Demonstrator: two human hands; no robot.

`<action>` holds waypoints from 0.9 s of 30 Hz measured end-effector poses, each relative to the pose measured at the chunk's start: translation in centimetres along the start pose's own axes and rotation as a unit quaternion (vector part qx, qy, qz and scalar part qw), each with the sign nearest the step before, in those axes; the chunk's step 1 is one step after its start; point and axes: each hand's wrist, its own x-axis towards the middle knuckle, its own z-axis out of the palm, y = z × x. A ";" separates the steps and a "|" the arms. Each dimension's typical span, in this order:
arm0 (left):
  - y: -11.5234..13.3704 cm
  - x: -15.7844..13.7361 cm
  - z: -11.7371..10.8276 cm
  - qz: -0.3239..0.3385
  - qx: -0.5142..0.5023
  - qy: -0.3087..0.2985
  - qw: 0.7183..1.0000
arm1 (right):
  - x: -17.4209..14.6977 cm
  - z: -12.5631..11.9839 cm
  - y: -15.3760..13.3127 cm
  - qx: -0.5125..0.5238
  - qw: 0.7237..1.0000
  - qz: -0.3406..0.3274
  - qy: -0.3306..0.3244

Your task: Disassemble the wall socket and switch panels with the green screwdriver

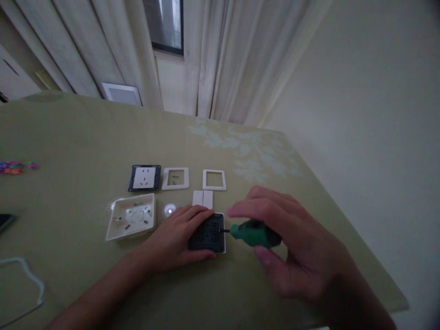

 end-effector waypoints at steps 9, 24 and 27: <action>-0.2 -0.1 0.2 0.001 -0.007 0.002 1.000 | 0.1 0.5 0.9 -0.052 0.997 0.024 0.045; 1.3 0.2 1.6 -0.002 -0.064 0.007 0.998 | 0.5 3.0 1.3 -0.035 0.985 -0.033 0.165; 1.5 0.3 1.6 0.002 -0.070 0.005 0.998 | 0.9 3.9 1.5 -0.033 0.984 -0.050 0.168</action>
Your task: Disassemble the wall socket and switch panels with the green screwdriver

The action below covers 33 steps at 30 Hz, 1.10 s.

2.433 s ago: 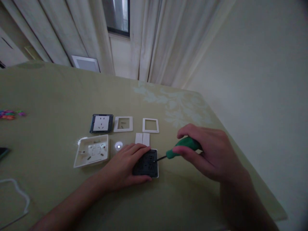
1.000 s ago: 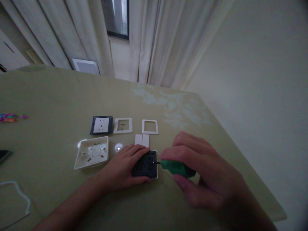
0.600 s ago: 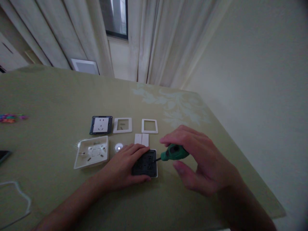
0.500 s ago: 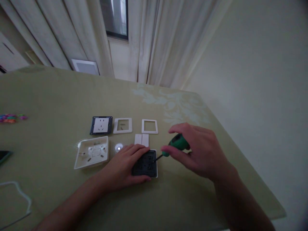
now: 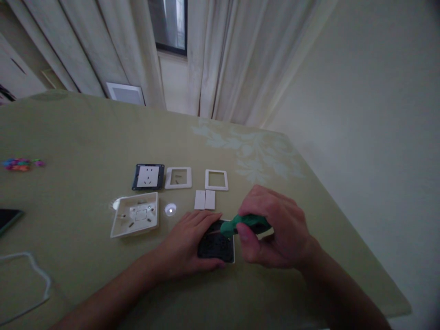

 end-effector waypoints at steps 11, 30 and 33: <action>-0.1 0.0 0.0 -0.002 0.002 -0.001 1.000 | -0.1 0.4 0.5 0.003 1.000 -0.008 -0.006; -0.4 0.0 0.1 0.008 0.006 -0.002 1.000 | -0.2 0.5 0.4 0.010 1.000 -0.013 -0.003; -0.3 0.1 0.1 0.006 0.003 -0.004 1.000 | -0.2 0.5 0.4 0.003 1.000 -0.010 -0.003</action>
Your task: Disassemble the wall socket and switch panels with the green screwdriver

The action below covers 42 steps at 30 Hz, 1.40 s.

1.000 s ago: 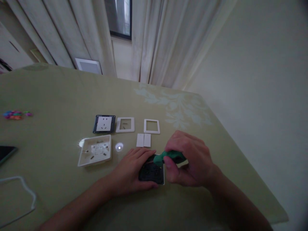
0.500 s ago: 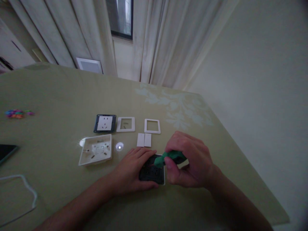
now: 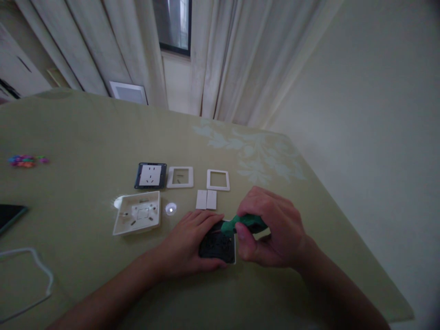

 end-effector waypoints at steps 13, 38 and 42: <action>-0.4 -0.2 0.4 0.013 0.006 0.013 1.000 | -0.2 -0.1 0.0 0.005 1.000 0.000 -0.005; 0.1 0.0 0.0 -0.004 0.005 -0.005 1.000 | 0.0 -0.1 -0.1 0.021 1.000 -0.008 -0.016; 0.0 0.0 0.0 -0.005 0.007 -0.008 1.000 | 0.0 -0.1 0.1 0.019 0.999 -0.012 -0.031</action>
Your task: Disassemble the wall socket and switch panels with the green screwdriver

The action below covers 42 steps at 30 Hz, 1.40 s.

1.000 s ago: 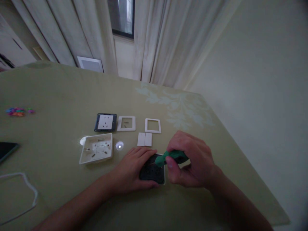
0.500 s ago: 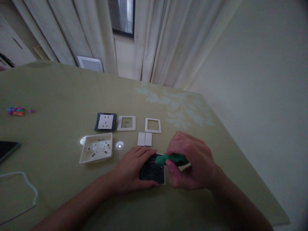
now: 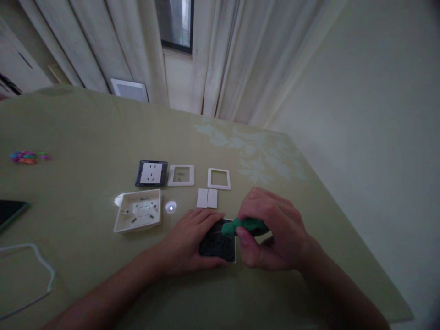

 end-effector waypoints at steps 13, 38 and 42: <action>0.1 0.1 -0.1 0.003 -0.020 0.016 1.000 | 0.6 -1.9 -1.3 0.032 0.992 -0.003 -0.119; 0.0 0.1 -0.1 0.003 -0.034 0.014 0.999 | 0.7 -2.0 -1.5 0.019 0.993 -0.004 -0.119; 0.1 0.1 -0.2 0.008 -0.034 0.013 0.999 | 0.5 -2.0 -1.6 -0.028 0.994 0.025 -0.099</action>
